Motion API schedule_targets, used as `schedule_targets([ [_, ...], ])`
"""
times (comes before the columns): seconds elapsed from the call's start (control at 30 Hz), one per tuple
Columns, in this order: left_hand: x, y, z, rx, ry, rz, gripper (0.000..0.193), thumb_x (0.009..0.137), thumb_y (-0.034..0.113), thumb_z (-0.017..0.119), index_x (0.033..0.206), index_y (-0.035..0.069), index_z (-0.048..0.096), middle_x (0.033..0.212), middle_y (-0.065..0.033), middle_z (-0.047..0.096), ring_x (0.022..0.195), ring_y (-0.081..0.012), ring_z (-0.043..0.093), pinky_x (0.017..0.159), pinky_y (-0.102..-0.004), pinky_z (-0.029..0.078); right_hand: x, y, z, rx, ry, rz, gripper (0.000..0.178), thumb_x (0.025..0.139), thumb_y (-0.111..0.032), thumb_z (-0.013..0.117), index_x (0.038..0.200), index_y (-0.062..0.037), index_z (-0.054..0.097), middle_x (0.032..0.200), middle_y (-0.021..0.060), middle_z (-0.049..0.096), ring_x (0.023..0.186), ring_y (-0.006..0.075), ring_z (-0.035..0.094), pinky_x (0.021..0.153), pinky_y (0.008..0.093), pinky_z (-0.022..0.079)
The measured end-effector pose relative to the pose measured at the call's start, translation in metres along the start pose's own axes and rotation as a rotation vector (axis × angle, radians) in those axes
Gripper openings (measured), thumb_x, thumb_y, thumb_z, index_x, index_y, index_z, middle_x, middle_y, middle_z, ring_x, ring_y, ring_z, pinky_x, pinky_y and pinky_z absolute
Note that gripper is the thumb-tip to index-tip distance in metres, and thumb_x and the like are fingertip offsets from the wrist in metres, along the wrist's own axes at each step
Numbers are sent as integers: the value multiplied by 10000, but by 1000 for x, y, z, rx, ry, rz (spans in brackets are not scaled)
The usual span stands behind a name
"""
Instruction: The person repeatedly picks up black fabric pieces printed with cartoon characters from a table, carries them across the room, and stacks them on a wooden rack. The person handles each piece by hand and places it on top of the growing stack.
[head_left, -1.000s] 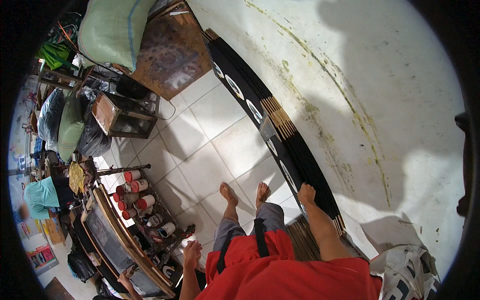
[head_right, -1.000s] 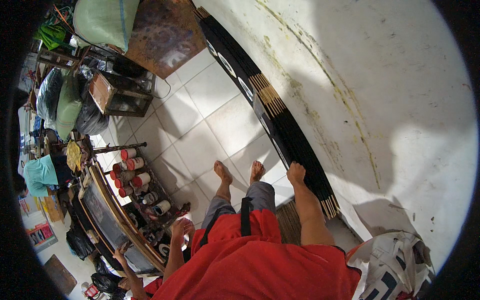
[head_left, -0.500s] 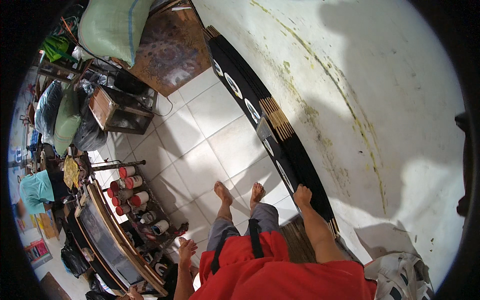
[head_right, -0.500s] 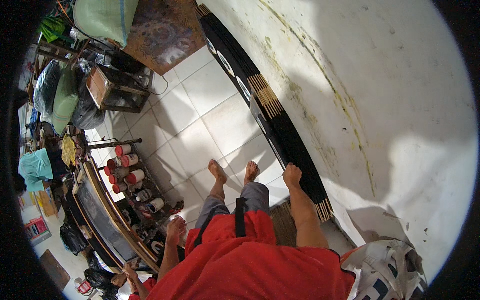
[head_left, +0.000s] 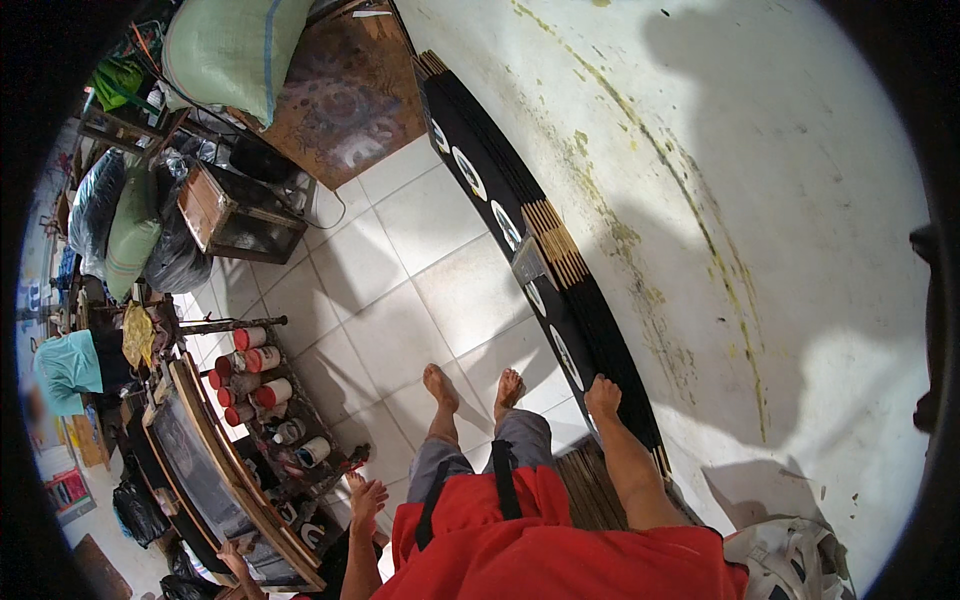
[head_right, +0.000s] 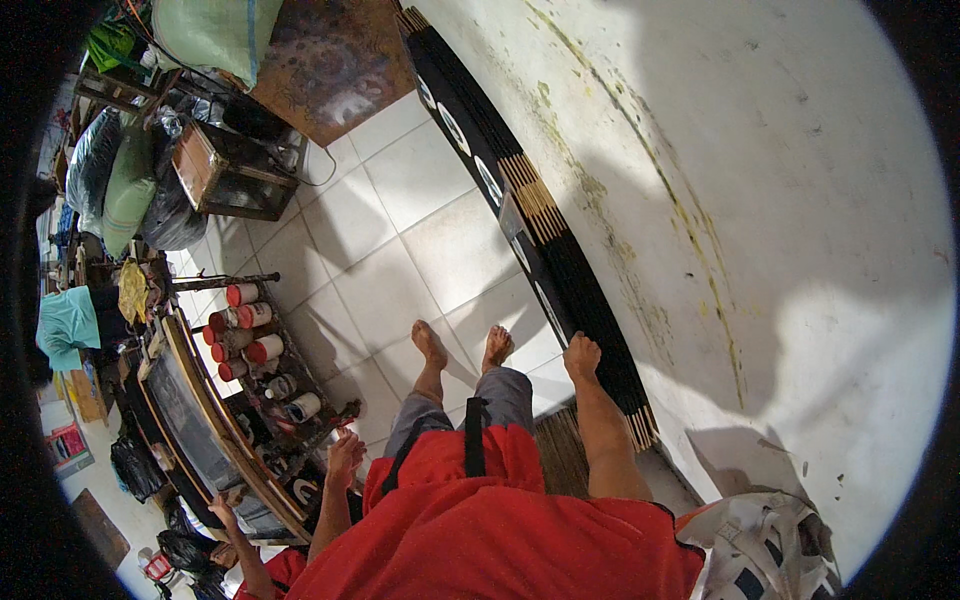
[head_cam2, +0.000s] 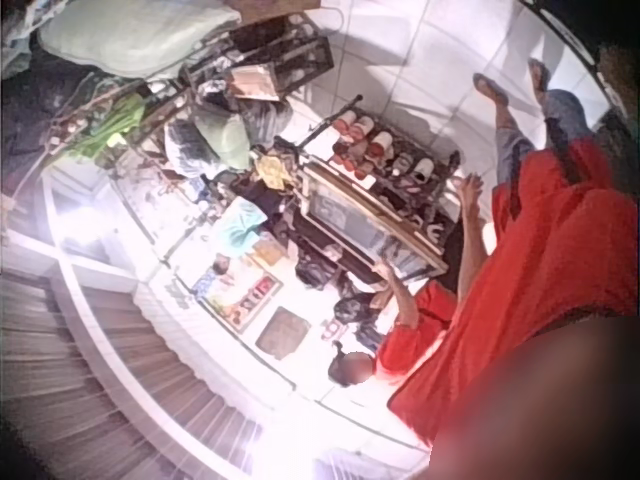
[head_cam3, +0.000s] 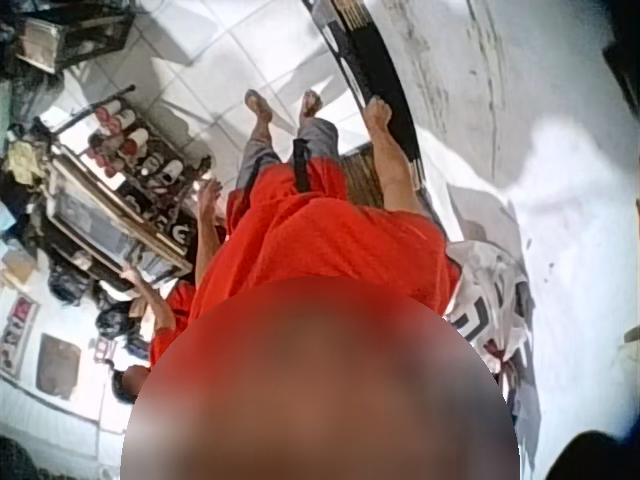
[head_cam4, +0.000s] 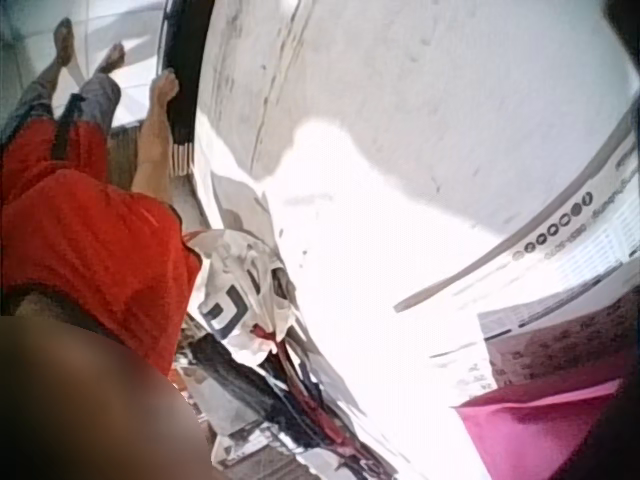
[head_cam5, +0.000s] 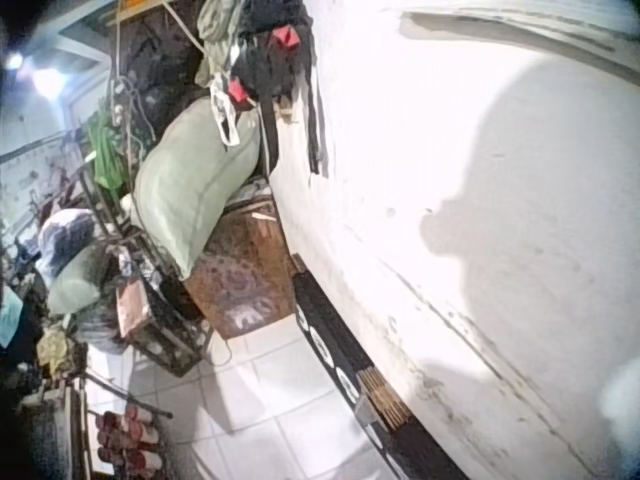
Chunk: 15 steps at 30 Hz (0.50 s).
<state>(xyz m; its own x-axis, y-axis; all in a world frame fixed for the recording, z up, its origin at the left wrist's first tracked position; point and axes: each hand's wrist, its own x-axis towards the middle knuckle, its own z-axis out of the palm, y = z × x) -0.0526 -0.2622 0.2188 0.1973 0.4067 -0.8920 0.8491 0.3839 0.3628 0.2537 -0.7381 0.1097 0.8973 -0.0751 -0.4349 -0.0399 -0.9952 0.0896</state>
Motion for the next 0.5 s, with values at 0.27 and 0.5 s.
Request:
schedule_targets([
  [0.27, 3, 0, 4, 37, -30, -13, 420, 867, 326, 597, 1171, 42, 543, 984, -94, 631, 817, -177, 619, 685, -307, 461, 2, 2, -7, -24, -75, -5, 215, 802, -62, 594, 986, 49, 585, 829, 193, 660, 752, 304, 670, 643, 369, 557],
  [0.5, 5, 12, 12, 1, -50, 10, 424, 870, 329, 584, 1169, 33, 537, 979, -74, 629, 843, -174, 606, 709, -318, 453, -8, 5, -22, -43, -76, 32, 240, 803, -77, 600, 1023, 8, 557, 892, 183, 654, 804, 302, 659, 687, 397, 545],
])
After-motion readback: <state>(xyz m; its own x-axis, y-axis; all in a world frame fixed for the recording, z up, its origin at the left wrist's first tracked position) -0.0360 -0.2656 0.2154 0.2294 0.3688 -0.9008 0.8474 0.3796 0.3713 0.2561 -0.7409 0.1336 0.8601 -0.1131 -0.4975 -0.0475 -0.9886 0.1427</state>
